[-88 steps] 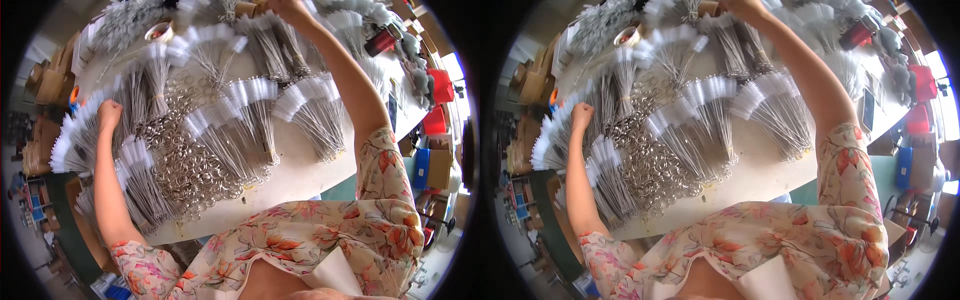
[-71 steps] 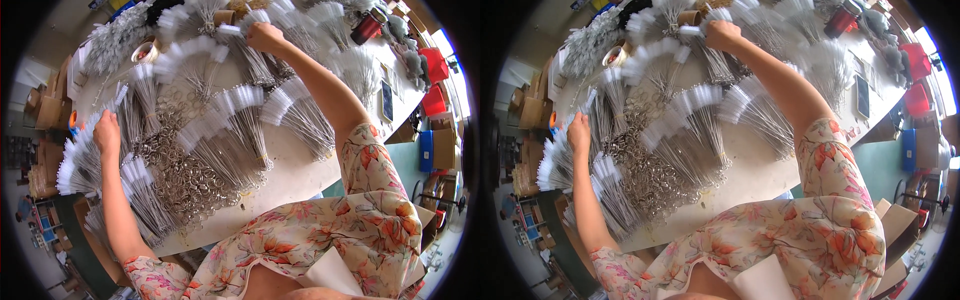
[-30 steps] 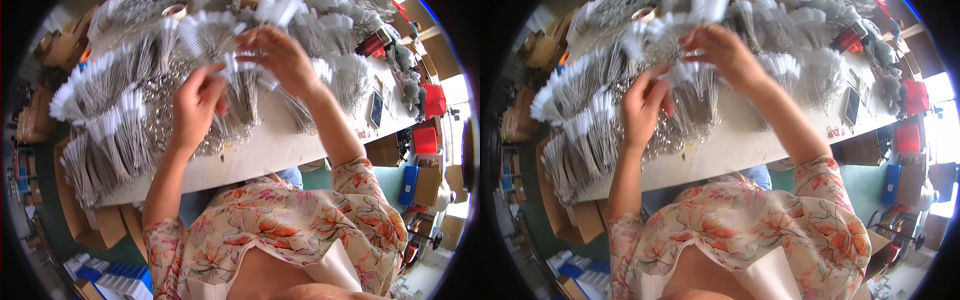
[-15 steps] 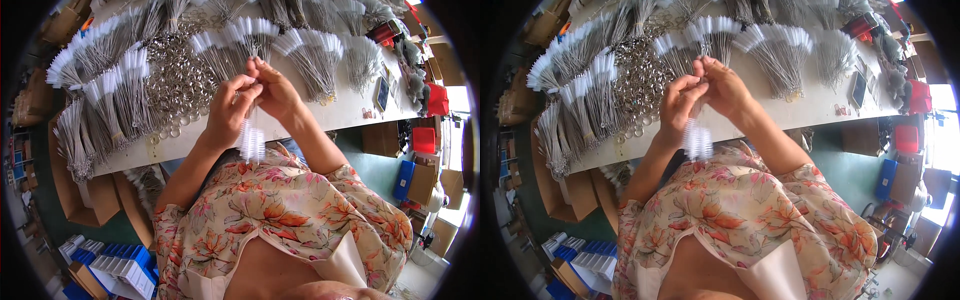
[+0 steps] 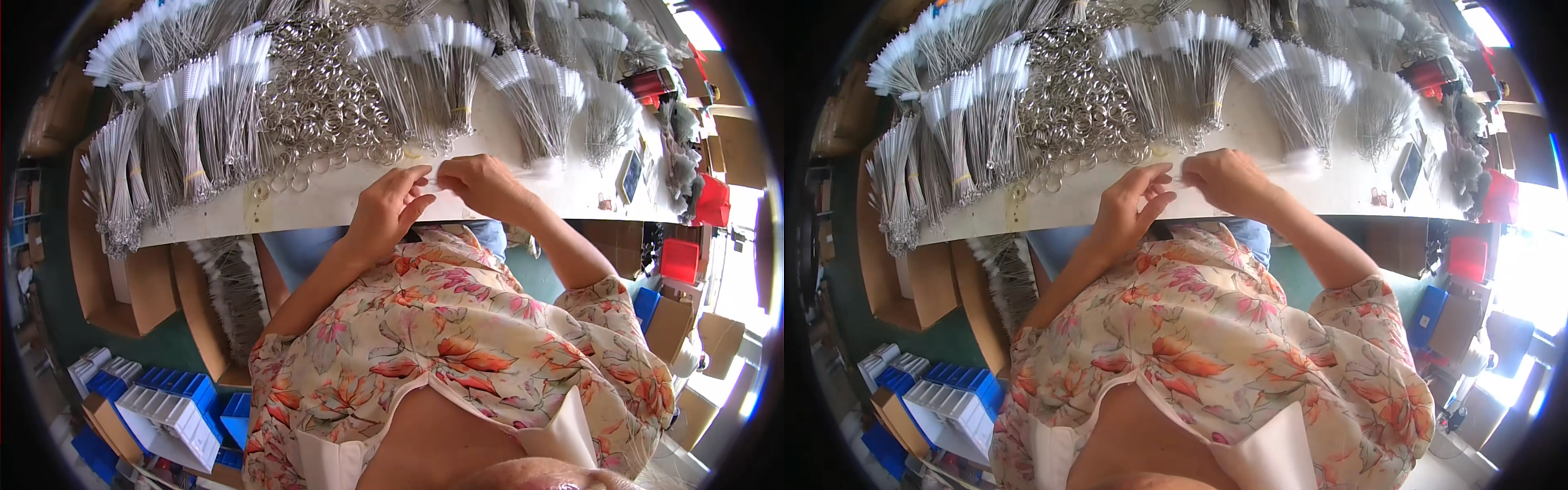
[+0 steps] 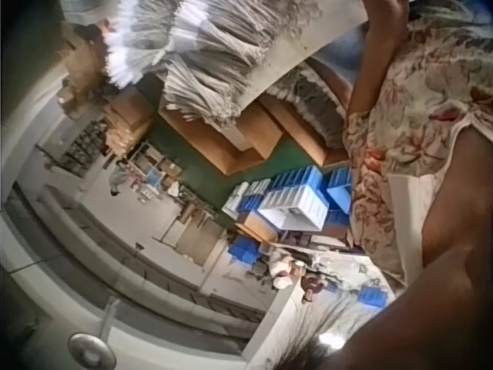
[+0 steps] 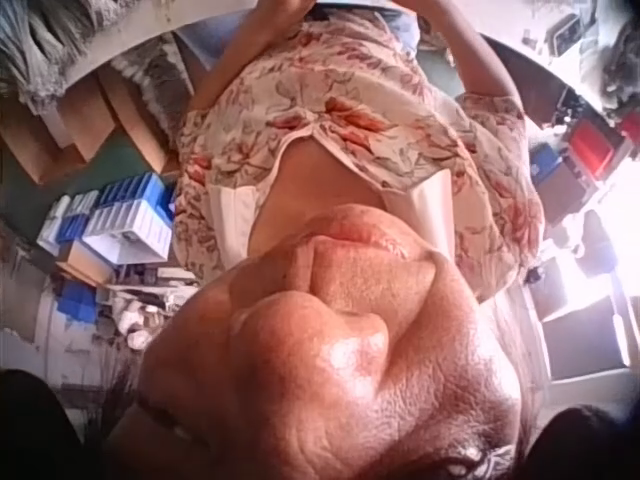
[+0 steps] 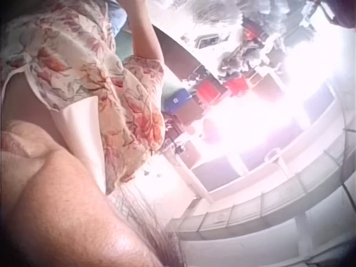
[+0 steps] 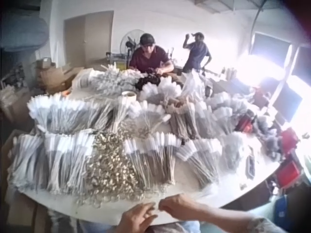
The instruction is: Manually assemble small metal and plastic components on a workbench.
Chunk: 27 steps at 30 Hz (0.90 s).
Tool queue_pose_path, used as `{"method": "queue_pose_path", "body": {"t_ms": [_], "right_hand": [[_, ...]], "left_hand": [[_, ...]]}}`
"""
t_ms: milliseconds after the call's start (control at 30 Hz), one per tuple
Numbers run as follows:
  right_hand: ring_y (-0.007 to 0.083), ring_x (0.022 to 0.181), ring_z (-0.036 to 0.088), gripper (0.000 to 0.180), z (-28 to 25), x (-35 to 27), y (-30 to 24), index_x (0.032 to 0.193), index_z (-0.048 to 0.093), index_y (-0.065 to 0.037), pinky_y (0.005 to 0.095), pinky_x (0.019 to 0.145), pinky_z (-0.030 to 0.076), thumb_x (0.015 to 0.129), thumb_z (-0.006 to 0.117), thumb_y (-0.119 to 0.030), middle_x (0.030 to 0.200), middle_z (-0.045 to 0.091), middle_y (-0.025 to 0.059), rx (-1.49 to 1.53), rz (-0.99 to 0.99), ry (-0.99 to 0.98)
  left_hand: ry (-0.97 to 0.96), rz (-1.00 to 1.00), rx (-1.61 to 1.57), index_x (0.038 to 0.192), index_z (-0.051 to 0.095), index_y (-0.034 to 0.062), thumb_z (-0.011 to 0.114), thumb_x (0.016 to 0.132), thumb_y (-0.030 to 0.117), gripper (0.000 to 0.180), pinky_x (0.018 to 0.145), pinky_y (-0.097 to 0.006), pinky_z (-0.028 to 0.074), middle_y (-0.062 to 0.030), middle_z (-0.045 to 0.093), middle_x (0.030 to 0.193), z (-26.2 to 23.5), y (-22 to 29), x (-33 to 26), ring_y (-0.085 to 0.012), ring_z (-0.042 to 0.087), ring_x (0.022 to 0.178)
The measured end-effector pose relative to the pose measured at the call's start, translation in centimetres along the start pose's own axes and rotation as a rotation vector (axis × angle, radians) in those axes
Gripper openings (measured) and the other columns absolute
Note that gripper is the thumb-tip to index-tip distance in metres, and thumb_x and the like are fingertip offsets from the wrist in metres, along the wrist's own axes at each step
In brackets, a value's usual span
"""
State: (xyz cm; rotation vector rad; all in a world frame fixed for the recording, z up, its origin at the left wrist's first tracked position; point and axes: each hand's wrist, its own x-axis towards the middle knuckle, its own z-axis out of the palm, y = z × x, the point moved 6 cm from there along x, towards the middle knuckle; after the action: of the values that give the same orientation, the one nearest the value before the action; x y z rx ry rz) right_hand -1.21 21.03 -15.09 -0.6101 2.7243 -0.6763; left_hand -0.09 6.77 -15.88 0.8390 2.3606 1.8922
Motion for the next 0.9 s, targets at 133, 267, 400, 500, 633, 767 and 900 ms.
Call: {"method": "queue_pose_path", "body": {"t_ms": [133,267,400,500,633,767,900], "right_hand": [[0.0112,0.056,0.053,0.014,1.4,0.4,-1.5,0.083,0.061,-0.004,0.0255,0.049,0.04,0.085,0.054,-0.015,0.069,0.058,0.0032,0.794,0.15,-0.264],[0.0033,0.055,0.045,0.019,0.7,-1.1,-2.8,0.084,0.062,-0.003,0.0177,0.047,0.033,0.089,0.053,-0.019,0.066,0.052,-0.003,1.236,0.272,-0.543],[0.0084,0.056,0.051,0.016,-1.2,-1.1,-2.0,0.082,0.061,-0.003,0.0248,0.05,0.04,0.084,0.057,-0.017,0.066,0.057,0.0025,0.947,0.15,-0.444],[0.02,0.061,0.059,0.012,-3.0,-1.6,-1.1,0.087,0.064,-0.002,0.0318,0.057,0.047,0.082,0.057,-0.01,0.072,0.062,0.0064,0.054,-0.091,0.016],[0.0264,0.069,0.061,0.011,-0.8,-1.6,1.2,0.079,0.062,-0.002,0.0349,0.061,0.047,0.079,0.059,-0.012,0.077,0.062,0.0106,-0.381,0.038,0.082],[0.0216,0.062,0.06,0.01,-2.5,-0.4,0.2,0.082,0.062,0.0,0.0295,0.055,0.046,0.081,0.059,-0.009,0.072,0.063,0.0094,0.152,-0.018,0.281],[0.0141,0.063,0.057,0.016,-4.6,2.5,-1.7,0.086,0.063,-0.001,0.0265,0.059,0.046,0.082,0.061,-0.016,0.071,0.061,0.0073,0.757,0.063,0.352]], "left_hand": [[0.113,0.291,0.149,0.093,0.058,0.0043,0.068,0.071,-0.001,0.025,0.057,-0.03,0.048,-0.0088,0.058,0.08,-1.9,2.0,-0.2,-0.0227,0.059,0.07],[-0.107,0.601,0.2,0.094,0.059,0.0069,0.066,0.069,0.002,0.026,0.053,-0.029,0.046,-0.0078,0.057,0.087,-2.2,6.3,0.8,-0.0214,0.057,0.068],[-0.126,0.634,0.268,0.087,0.059,0.0076,0.064,0.077,0.016,0.014,0.058,-0.029,0.049,-0.0064,0.059,0.087,-2.4,6.5,3.3,-0.0173,0.058,0.071],[0.217,0.11,0.614,0.081,0.058,0.0062,0.065,0.078,0.028,0.023,0.06,-0.035,0.045,-0.0069,0.06,0.071,-7.4,-0.5,8.1,-0.0234,0.057,0.066],[0.155,0.067,0.891,0.067,0.058,0.0057,0.067,0.075,0.024,0.022,0.059,-0.036,0.043,-0.0071,0.057,0.065,-8.7,-4.3,9.4,-0.0266,0.054,0.061],[0.263,0.007,0.705,0.072,0.062,0.0059,0.066,0.076,0.017,0.012,0.057,-0.034,0.042,-0.0062,0.057,0.066,-10.0,-4.0,8.8,-0.0231,0.052,0.058],[0.373,-0.145,0.316,0.08,0.063,0.0042,0.061,0.083,0.015,0.011,0.055,-0.022,0.04,-0.0032,0.059,0.07,-10.0,-1.1,7.0,-0.0089,0.049,0.059]]}}
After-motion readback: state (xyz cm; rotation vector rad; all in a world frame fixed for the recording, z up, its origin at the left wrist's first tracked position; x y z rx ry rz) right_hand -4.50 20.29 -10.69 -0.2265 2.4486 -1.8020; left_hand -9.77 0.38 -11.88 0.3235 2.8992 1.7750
